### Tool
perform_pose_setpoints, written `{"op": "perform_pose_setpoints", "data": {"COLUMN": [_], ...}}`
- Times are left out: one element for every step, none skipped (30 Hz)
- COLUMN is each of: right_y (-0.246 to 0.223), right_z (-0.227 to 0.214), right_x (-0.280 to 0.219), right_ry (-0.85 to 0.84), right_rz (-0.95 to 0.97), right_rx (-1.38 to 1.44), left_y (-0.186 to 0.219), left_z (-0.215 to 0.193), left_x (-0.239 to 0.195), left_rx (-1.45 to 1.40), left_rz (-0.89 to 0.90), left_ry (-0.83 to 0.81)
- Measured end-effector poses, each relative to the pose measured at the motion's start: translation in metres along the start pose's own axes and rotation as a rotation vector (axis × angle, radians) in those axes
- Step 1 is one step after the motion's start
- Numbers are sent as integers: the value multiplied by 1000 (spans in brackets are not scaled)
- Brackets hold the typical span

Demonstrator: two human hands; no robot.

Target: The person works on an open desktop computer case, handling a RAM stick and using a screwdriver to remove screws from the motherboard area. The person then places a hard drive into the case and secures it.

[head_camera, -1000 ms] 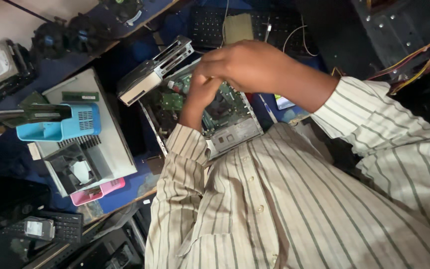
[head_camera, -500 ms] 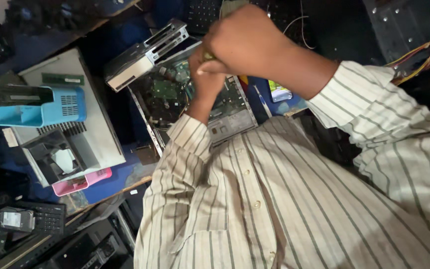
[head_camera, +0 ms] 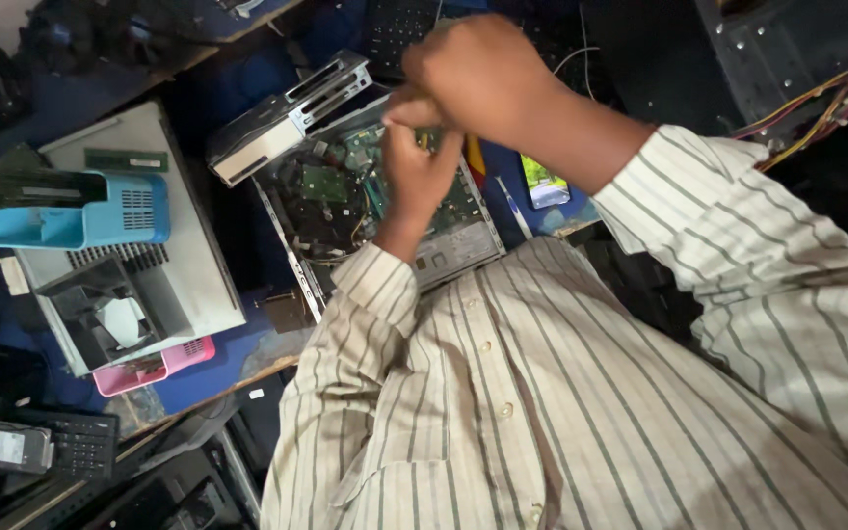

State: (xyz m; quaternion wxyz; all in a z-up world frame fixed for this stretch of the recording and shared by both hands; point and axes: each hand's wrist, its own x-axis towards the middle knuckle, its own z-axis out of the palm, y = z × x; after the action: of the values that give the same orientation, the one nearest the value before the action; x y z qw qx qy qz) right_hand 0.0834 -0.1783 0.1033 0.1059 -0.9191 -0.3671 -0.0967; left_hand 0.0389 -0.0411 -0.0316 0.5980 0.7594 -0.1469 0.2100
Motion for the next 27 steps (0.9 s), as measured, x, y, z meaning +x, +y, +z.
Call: {"op": "perform_pose_setpoints", "data": {"right_y": [2,2,0,-3,-7,-12,-16,-20,-23,-25,-25,-27,-28,-27,-25,-23,-22,-21,-19,-18,-18,-17,-17,-15,-14,-17,-19], "right_z": [1,2,3,2,1,-2,-6,-11,-16,-21,-27,-29,-30,-30,-29,-28,-25,-22,-18,-13,-8,-4,-1,2,4,7,10], "right_x": [1,1,0,2,3,1,0,-1,-1,-4,-8,-11,-11,-12,-11,-9,-8,-7,-6,-8,-9,-8,-6,-4,-2,-2,-2], "right_ry": [25,42,59,58,57,56,51,46,42,46,49,50,2,-46,-94,-66,-38,-7,30,64,99,100,102,104,145,180,215], "right_rz": [1,4,6,-1,-8,-9,-2,3,7,-21,-49,-75,-83,-89,-95,-99,-104,-109,-67,-24,19,81,143,206,184,169,153], "right_rx": [-53,-105,-157,-166,-174,-186,-162,-142,-122,-69,-15,47,57,65,73,38,3,-31,23,79,136,119,102,88,46,11,-25], "left_y": [3,4,3,-3,-10,-17,-25,-32,-38,-44,-49,-54,-59,-63,-65,-67,-67,-65,-62,-57,-50,-41,-33,-26,-21,-18,-18], "left_z": [3,6,8,8,7,6,6,6,6,5,5,4,3,2,2,2,1,0,2,2,1,0,-1,-1,0,-1,-2], "left_x": [-2,-6,-8,-5,-1,2,5,9,11,11,12,11,11,12,12,15,18,21,22,20,16,12,10,9,9,6,6], "left_rx": [-8,-20,-72,-120,-168,-176,-184,-194,-226,-257,-287,-341,-395,-450,-451,-451,-450,-391,-332,-272,-250,-230,-210,-218,-225,-232,-232], "left_rz": [49,92,38,-9,-56,-40,-24,-4,-18,-35,-52,-6,39,86,28,-23,-74,-95,-117,-142,-111,-70,-29,-5,20,34,-35], "left_ry": [25,50,15,-13,-42,-56,-69,-80,-93,-103,-112,-138,-165,-194,-236,-276,-317,-303,-289,-275,-209,-142,-75,-57,-38,-25,-77]}}
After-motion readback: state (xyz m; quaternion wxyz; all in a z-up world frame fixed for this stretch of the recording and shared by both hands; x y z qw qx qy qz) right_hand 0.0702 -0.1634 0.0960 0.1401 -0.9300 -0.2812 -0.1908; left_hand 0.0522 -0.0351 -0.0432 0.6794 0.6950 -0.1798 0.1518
